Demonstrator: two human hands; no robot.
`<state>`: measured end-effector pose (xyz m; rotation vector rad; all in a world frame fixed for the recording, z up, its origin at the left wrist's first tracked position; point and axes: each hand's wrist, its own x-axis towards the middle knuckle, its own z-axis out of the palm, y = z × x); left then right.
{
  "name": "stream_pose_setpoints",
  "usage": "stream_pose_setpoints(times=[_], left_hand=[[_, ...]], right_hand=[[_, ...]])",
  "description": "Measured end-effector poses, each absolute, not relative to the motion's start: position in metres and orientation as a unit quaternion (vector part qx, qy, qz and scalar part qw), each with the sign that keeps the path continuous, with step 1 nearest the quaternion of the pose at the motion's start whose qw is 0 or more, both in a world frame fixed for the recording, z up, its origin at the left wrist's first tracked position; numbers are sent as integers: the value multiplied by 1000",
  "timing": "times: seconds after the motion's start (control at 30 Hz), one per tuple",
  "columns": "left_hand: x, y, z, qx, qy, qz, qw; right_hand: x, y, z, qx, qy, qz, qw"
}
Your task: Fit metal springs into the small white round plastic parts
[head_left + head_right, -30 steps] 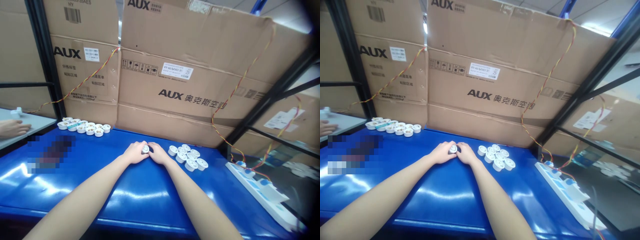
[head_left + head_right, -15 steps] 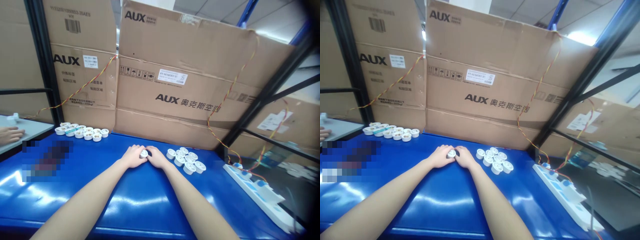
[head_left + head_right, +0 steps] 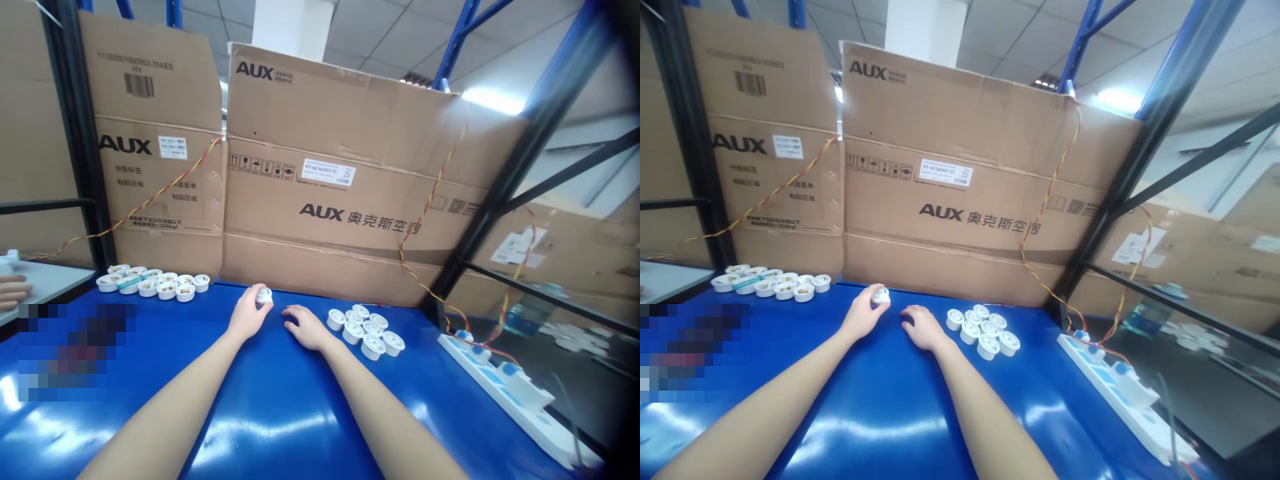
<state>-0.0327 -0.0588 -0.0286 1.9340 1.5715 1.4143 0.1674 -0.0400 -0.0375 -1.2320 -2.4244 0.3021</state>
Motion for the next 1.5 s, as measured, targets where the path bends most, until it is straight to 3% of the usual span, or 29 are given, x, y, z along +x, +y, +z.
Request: stream_pose_setpoints(times=[0.4,0.63,0.8,0.97,1.07,1.23,1.4,1.5], left_hand=[[-31,-63,-27,745,493,444,73],[-34,-60,-33,735,543,399,75],[-34,-61,-31,736,546,392,79],[-33,-61,-31,743,547,375,90],[-33,-61,-31,745,545,373,94],[-33,-63,-27,737,550,381,98],[-35,-64,-25,721,577,370,102],[-35,-64,-26,722,581,364,99]], right_hand=[[164,-45,-29,-454,-868,69,189],[176,-50,-1,-621,-747,-64,230],[197,-38,-15,-693,-702,22,161],[200,-31,-26,-684,-718,8,124],[192,-36,-23,-610,-780,14,134],[175,-47,-16,-467,-849,49,243],[179,-43,-20,-601,-775,89,177],[183,-37,-26,-592,-780,106,173]])
